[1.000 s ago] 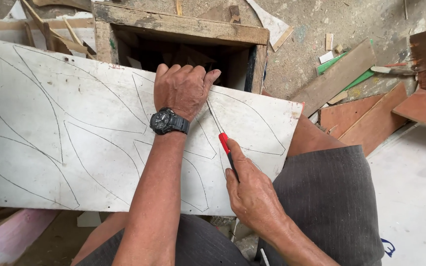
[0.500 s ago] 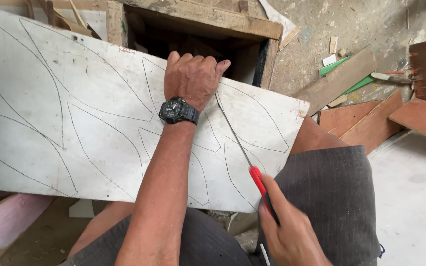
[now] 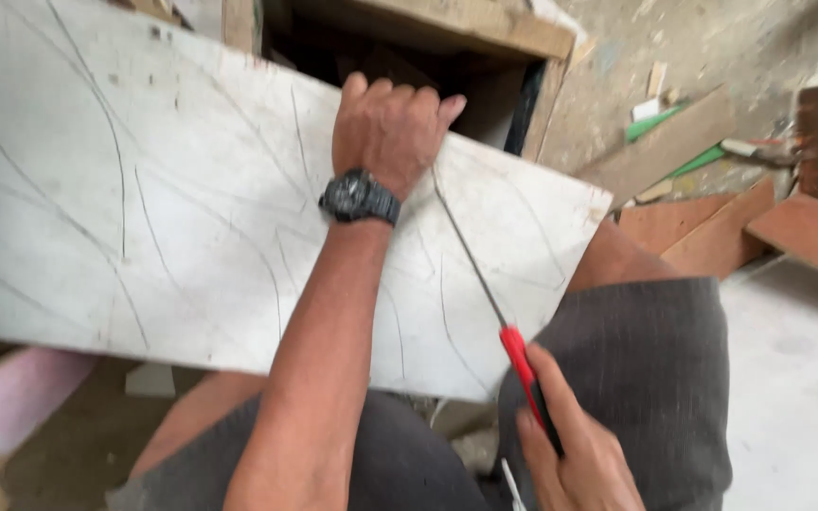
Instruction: Using a utility knife to cut a decorative pattern into a thin wood panel while sitting on the floor.
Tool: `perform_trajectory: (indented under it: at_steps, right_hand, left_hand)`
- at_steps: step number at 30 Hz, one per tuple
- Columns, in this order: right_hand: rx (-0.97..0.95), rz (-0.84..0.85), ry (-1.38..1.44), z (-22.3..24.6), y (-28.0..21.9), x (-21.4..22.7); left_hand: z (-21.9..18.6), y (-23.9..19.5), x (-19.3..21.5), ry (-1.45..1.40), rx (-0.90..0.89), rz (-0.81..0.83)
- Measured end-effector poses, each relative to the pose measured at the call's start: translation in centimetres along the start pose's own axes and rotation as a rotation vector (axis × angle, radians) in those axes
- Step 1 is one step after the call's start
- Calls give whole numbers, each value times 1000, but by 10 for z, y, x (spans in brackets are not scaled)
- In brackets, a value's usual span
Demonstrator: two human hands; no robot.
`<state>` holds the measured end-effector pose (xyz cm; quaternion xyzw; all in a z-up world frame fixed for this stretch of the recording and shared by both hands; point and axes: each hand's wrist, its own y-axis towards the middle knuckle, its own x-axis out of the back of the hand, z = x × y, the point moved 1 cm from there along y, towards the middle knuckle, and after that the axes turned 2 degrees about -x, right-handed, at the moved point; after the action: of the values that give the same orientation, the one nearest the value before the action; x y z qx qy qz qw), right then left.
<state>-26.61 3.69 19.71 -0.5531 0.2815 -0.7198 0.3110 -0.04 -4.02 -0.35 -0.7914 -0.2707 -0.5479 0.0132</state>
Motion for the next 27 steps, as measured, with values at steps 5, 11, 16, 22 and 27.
perform_trajectory:
  at_steps: [5,11,16,22,27]
  right_hand:
    - [34,15,-16,14,8,1]
    - [144,79,17,72,50,-3]
    - [61,99,-15,66,28,5]
    - [12,-34,-36,-4,-3,3]
    - [45,-5,-26,9,-9,-8]
  left_hand:
    - [1,-1,2,-17,25,20]
    - [0,0,3,-5,41,84]
    - [0,2,2,-38,35,40]
    - [2,0,-3,-23,20,-32]
    - [0,-4,-6,1,22,-4]
